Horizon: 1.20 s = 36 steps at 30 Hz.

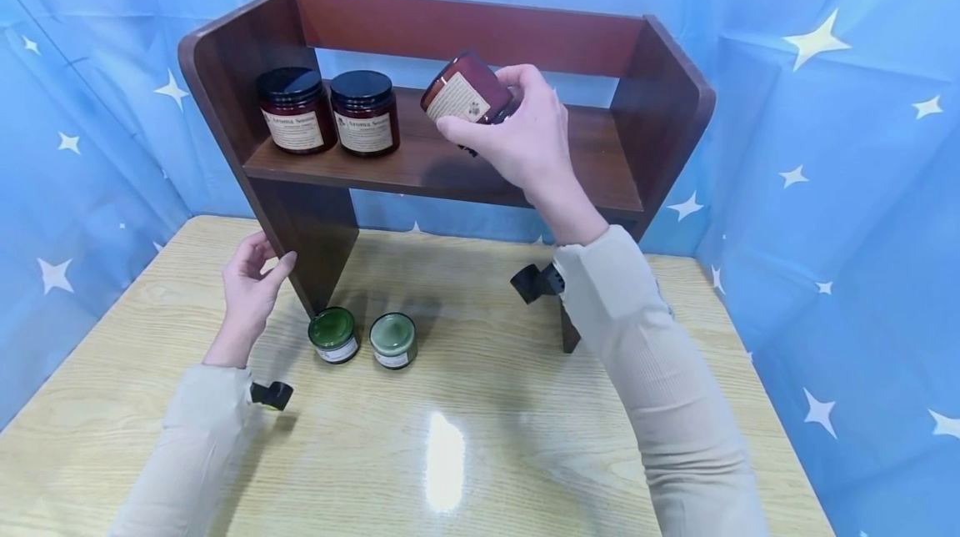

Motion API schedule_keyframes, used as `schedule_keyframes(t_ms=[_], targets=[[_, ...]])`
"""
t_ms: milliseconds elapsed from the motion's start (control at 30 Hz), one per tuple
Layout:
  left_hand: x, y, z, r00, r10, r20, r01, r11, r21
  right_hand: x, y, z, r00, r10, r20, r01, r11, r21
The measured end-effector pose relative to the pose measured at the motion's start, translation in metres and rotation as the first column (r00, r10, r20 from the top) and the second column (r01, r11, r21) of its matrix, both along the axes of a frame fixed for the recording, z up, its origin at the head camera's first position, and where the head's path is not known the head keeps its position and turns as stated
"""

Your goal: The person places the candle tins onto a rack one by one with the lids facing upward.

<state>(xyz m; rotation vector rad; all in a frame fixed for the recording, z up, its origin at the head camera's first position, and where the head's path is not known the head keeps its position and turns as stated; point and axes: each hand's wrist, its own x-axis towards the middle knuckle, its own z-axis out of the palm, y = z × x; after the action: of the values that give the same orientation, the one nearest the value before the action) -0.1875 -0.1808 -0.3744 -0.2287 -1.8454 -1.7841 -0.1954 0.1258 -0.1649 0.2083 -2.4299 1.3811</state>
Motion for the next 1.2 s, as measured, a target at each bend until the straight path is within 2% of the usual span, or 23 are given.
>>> schedule_keyframes(t_ms=[300, 667, 767, 867, 1033, 1200], targets=[[0.001, 0.000, 0.000, 1.000, 0.000, -0.002, 0.000, 1.000, -0.010, -0.003, -0.001, -0.001, 1.000, 0.013, 0.011, -0.012, 0.998, -0.066], [0.001, -0.001, -0.001, 1.000, -0.004, -0.002, 0.004, 1.000, -0.004, -0.008, -0.012, -0.002, 0.996, 0.083, 0.041, -0.070, 0.965, -0.253], [0.001, -0.001, -0.001, 1.000, -0.006, -0.011, 0.006, 1.000, -0.008, -0.010, -0.015, 0.000, 0.993, 0.098, 0.068, -0.076, 0.961, -0.265], [0.001, -0.001, -0.001, 1.000, -0.008, -0.019, 0.008, 1.000, -0.013, -0.012, -0.018, 0.002, 0.990, 0.093, 0.102, -0.068, 0.971, -0.228], [-0.001, -0.002, -0.003, 1.000, -0.006, -0.013, 0.005, 1.000, -0.018, -0.015, -0.023, 0.005, 0.984, 0.052, 0.172, -0.034, 0.994, -0.105], [-0.001, -0.002, -0.003, 1.000, -0.005, -0.012, 0.005, 1.000, -0.020, -0.021, -0.029, 0.006, 0.977, 0.011, 0.214, -0.014, 1.000, 0.015]])
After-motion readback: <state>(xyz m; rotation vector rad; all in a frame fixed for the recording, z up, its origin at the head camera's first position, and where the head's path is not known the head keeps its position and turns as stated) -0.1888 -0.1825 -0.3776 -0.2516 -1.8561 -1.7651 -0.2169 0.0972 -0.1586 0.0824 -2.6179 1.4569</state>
